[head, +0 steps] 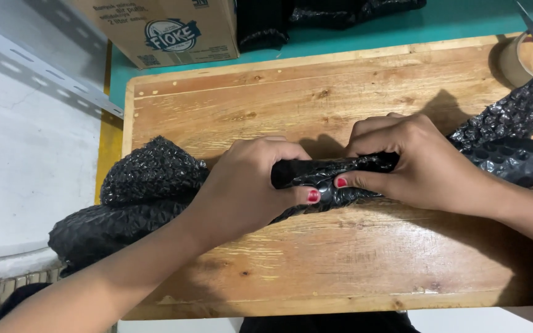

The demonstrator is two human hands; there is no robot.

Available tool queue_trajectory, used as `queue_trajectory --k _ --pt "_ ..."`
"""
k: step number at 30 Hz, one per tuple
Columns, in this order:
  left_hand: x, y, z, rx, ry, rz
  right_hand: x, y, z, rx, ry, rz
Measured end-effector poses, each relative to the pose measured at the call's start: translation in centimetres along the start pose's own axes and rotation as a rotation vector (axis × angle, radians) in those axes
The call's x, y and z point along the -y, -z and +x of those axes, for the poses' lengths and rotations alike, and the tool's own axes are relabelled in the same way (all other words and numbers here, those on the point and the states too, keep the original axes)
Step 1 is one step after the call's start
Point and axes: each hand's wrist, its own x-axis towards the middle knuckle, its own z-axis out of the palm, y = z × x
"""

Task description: The person wraps an object in bubble wrap, then wraps it in black plastic and secures it with tape.

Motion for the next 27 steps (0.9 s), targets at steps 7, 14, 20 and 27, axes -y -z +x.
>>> queue_trajectory --k 7,14,20,27 --pt "1.7 -1.5 -0.5 -0.182 -0.307 0.113 -0.8 -0.5 -1.6 -0.038 0.328 -0.374" --pt "2.9 -4.1 -2.2 -0.387 -0.490 0.353 -1.5 -1.5 -2.7 -0.150 0.385 -0.475" --pt "3.6 -5.2 -2.3 -0.874 -0.872 0.600 -1.3 -1.9 -2.5 -0.294 0.525 -0.665" --pt "5.7 -4.6 -4.2 -0.907 -0.801 0.744 -0.7 -1.9 -2.1 -0.379 0.627 -0.751"
